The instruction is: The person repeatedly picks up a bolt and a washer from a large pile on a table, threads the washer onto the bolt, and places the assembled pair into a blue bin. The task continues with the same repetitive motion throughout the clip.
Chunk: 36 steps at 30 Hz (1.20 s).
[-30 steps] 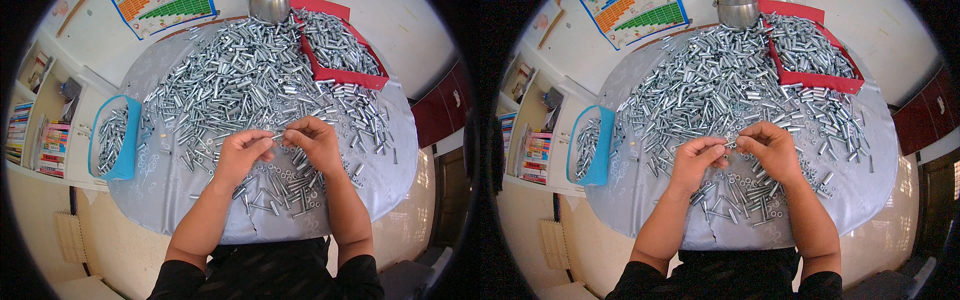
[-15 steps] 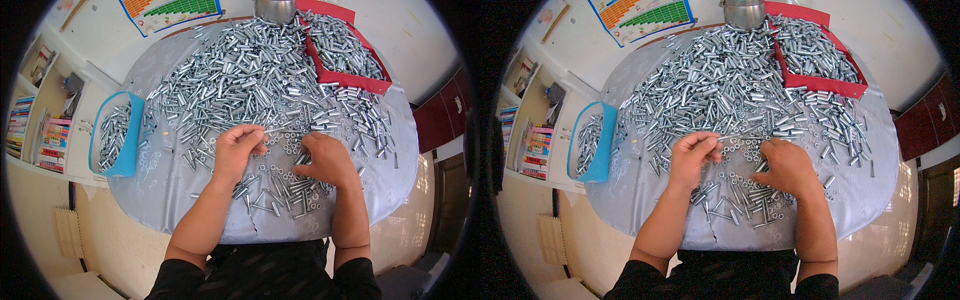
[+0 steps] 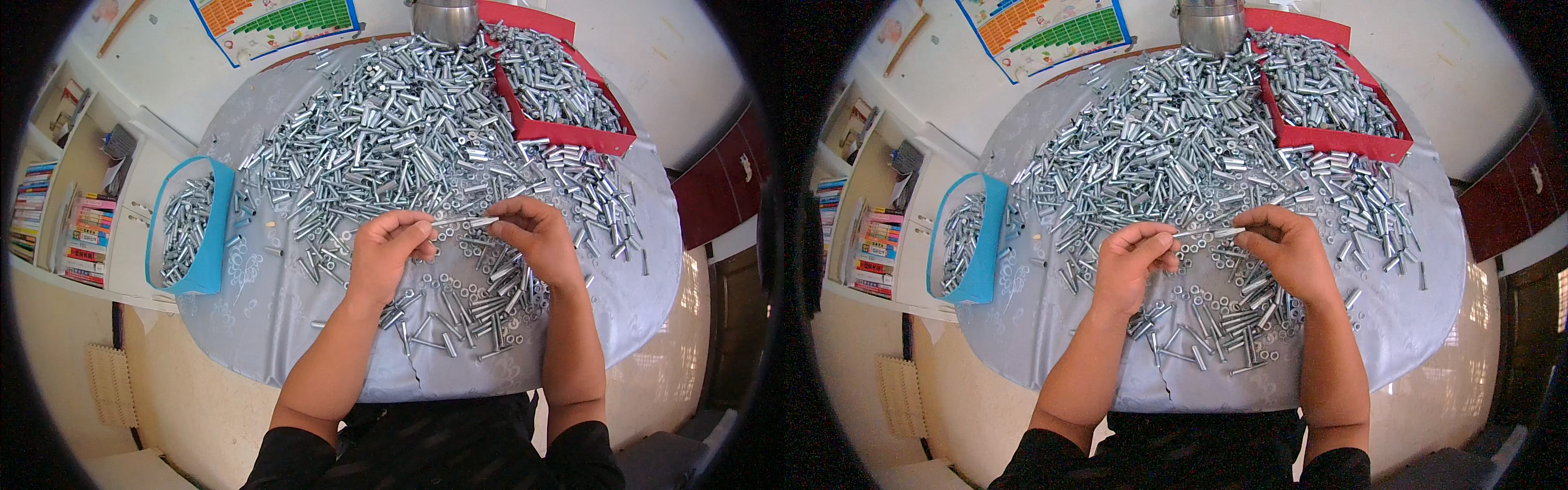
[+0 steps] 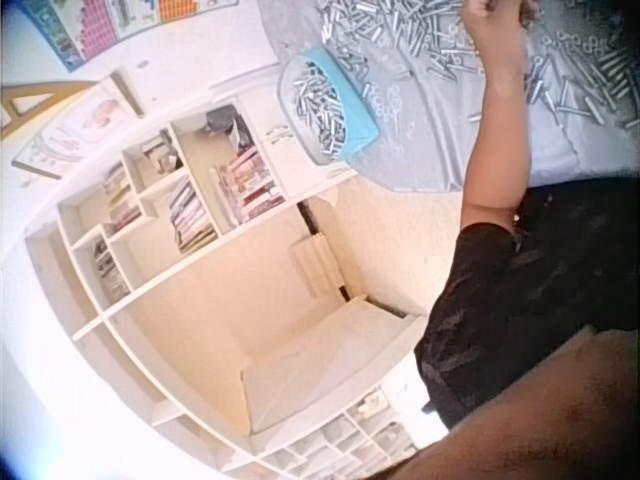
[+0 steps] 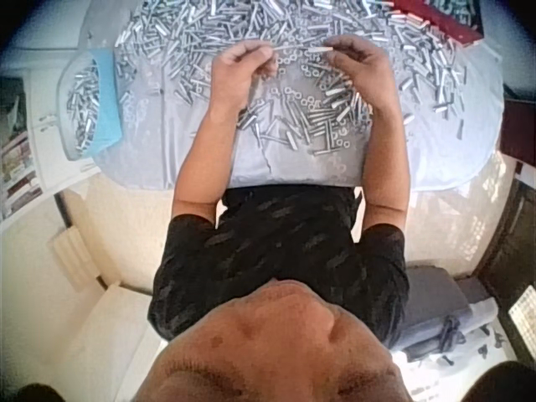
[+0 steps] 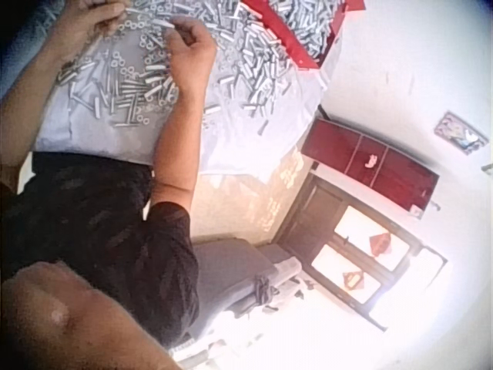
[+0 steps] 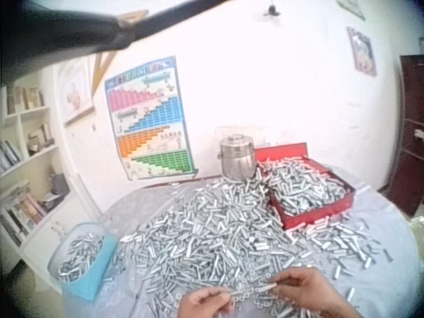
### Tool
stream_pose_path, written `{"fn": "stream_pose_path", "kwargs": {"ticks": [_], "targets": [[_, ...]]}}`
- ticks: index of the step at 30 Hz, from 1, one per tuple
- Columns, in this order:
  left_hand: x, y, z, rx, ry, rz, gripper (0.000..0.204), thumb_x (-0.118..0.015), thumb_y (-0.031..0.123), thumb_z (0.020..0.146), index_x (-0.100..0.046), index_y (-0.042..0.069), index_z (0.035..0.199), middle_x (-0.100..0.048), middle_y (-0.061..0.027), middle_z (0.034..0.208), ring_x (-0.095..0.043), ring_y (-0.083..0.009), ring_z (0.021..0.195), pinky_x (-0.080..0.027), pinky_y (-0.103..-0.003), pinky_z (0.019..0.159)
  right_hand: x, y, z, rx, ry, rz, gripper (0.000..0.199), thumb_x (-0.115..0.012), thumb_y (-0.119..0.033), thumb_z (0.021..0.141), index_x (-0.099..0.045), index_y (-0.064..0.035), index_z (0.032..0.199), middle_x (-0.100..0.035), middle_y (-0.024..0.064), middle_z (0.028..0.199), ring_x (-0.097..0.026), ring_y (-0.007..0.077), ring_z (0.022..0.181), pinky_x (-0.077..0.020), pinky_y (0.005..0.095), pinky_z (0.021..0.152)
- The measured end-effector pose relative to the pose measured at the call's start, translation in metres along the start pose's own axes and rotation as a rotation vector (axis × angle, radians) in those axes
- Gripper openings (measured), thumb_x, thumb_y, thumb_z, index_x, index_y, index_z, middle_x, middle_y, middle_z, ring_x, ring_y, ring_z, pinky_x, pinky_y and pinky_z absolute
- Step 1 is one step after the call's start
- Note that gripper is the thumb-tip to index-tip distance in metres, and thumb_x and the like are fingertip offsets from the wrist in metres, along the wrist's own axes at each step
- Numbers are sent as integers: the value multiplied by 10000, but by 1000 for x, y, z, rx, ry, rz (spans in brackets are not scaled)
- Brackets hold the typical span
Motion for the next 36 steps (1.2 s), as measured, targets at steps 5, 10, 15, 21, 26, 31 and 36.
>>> {"fn": "stream_pose_path", "kwargs": {"ticks": [5,10,15,21,26,31,36], "targets": [[-1,-1,0,-4,-19,1,165,-641,68,878,-671,-29,1008,-694,-111,847,-653,-153,662,-557,-287,617,-1,1,0,-10,7,44,202,-659,41,828,-648,41,1030,-688,68,905,-650,123,838,-518,246,758],[-2,-2,0,-4,-45,11,170,-636,64,883,-668,-33,1019,-698,-118,866,-658,-157,670,-562,-289,620,-4,0,0,-2,-8,56,190,-667,25,832,-647,39,1021,-692,72,900,-659,132,833,-523,252,756],[-11,-4,-1,36,-96,91,221,-602,56,907,-645,-47,1098,-697,-141,946,-695,-202,785,-579,-293,679,-12,2,-2,-51,-20,103,159,-685,6,831,-647,47,981,-686,79,861,-651,127,764,-528,253,698],[-24,-10,-7,49,-164,142,273,-542,29,935,-600,-60,1187,-681,-156,1033,-698,-235,881,-584,-298,722,-21,0,-3,-16,-25,-66,150,-700,-28,833,-665,16,973,-680,43,856,-624,90,761,-509,234,686],[-25,-10,-6,34,-170,165,279,-552,26,926,-598,-56,1189,-688,-156,1010,-696,-218,851,-584,-297,713,-26,-2,-5,48,-10,10,163,-713,-72,838,-678,13,973,-681,43,872,-603,82,747,-488,231,661],[-2,0,1,-9,10,90,263,-582,51,915,-612,-40,1159,-697,-156,974,-689,-183,771,-580,-287,679,-20,-16,-3,173,59,-389,144,-717,-92,806,-697,-19,930,-665,84,813,-626,174,725,-491,293,657],[7,3,2,-60,76,24,227,-584,61,916,-626,-39,1116,-700,-159,959,-685,-167,737,-575,-285,655,-28,-24,-4,413,45,-650,107,-691,-93,781,-695,-41,874,-631,122,792,-617,303,756,-491,370,675]]}}
Point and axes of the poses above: each hand's wrist, its own z-axis towards the middle knuckle, its own x-axis out of the back of the hand, y = z × x, the point moved 8 cm from there along z, towards the middle knuckle
